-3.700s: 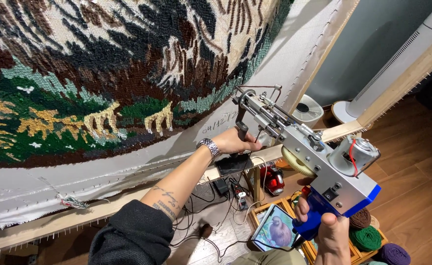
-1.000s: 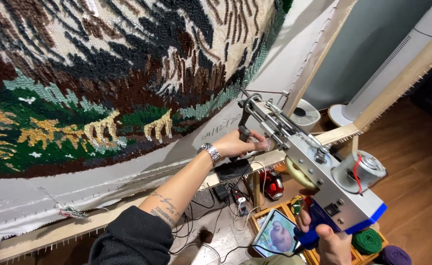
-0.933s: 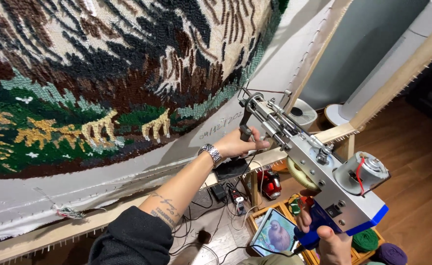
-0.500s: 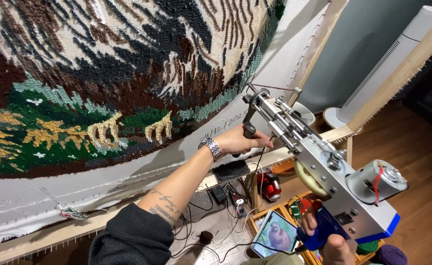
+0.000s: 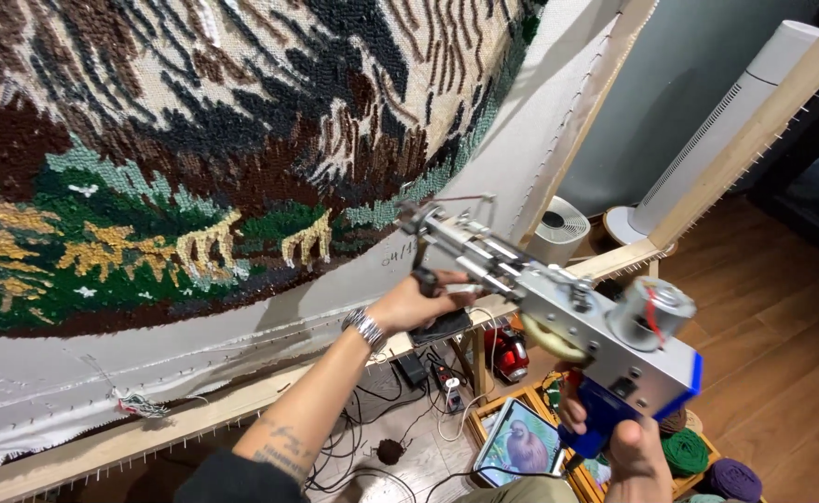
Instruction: Using a tufting gun to insert yarn into a canvas stretched on a frame to create a patterned rug.
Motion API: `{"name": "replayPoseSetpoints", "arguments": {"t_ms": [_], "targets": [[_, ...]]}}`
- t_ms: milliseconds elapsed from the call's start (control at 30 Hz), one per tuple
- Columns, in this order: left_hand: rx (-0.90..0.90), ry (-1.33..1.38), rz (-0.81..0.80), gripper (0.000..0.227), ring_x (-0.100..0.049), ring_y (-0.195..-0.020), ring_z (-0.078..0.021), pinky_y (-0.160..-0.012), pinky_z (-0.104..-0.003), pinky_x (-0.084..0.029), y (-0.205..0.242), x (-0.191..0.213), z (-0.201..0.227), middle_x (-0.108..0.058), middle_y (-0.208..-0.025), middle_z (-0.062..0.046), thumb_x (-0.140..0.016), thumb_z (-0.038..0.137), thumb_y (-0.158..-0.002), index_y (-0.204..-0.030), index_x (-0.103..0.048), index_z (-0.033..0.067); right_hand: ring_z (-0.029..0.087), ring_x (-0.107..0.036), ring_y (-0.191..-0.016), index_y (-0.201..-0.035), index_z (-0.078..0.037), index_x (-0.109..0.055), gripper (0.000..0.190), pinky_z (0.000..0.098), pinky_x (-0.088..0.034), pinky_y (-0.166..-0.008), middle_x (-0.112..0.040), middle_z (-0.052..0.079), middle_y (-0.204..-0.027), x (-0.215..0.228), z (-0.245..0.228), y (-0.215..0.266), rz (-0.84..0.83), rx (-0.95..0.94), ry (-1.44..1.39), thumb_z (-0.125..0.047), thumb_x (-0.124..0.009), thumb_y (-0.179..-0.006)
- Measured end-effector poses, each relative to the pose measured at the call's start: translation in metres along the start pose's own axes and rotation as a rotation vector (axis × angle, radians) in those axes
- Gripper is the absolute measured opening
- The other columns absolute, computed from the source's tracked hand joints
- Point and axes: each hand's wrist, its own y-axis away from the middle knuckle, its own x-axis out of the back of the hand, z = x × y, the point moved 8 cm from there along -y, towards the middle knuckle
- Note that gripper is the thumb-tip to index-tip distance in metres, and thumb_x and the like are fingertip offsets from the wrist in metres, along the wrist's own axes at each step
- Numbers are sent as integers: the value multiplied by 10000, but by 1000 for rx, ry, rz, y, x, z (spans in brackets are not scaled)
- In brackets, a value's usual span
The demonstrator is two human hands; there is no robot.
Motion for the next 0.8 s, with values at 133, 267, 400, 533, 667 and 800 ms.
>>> {"name": "replayPoseSetpoints", "arguments": {"t_ms": [133,267,400,533,667,800], "targets": [[7,37,171,459,-408,-509,-49,-443,-187,-357,24,28,-42,-621,-823,8,-634,317,-990,-1434,-609,207,164,-614,-674,-1325,91,-512,1030,282,-541,-525,-661,161,-965,10,41,-18,-212,-146,6,-636,-1018,-797],[80,132,431,261,-360,-459,-40,-391,-182,-334,54,60,-83,-736,-1391,-73,-689,254,-961,-1190,-709,131,312,-759,-792,-1403,46,-469,1301,416,-708,-663,-710,241,-1062,16,87,-41,-205,-341,210,-858,-909,-577],[-85,313,521,53,-449,-476,-91,-385,-217,-372,67,86,-156,-674,-752,-45,-700,77,-996,-1007,-751,71,269,-728,-784,-1480,7,-372,1373,368,-708,-628,-660,190,-1065,-18,120,-65,-298,-257,314,-979,-762,-607],[-126,707,783,225,-488,-413,-164,-354,-255,-395,106,107,-228,-582,-649,-131,-765,24,-914,-1110,-673,-39,306,-673,-953,-1221,16,-653,615,488,-553,-834,-717,219,-1086,-73,90,-116,-29,37,388,-530,-545,-958],[-139,815,820,77,-435,-490,-131,-449,-268,-385,142,116,-273,-564,-697,-41,-707,42,-978,-947,-656,-6,239,-767,-776,-1060,33,-754,201,308,-667,-723,-780,182,-926,-102,68,-170,297,-63,516,-143,-679,-997],[-128,677,888,447,-344,-381,-121,-408,-265,-323,175,118,-272,-428,-469,49,-806,310,-923,-600,-564,119,204,-775,-789,-1045,5,-761,181,299,-695,-706,-774,139,-883,-109,72,-220,292,105,637,-158,-729,-974]]}}
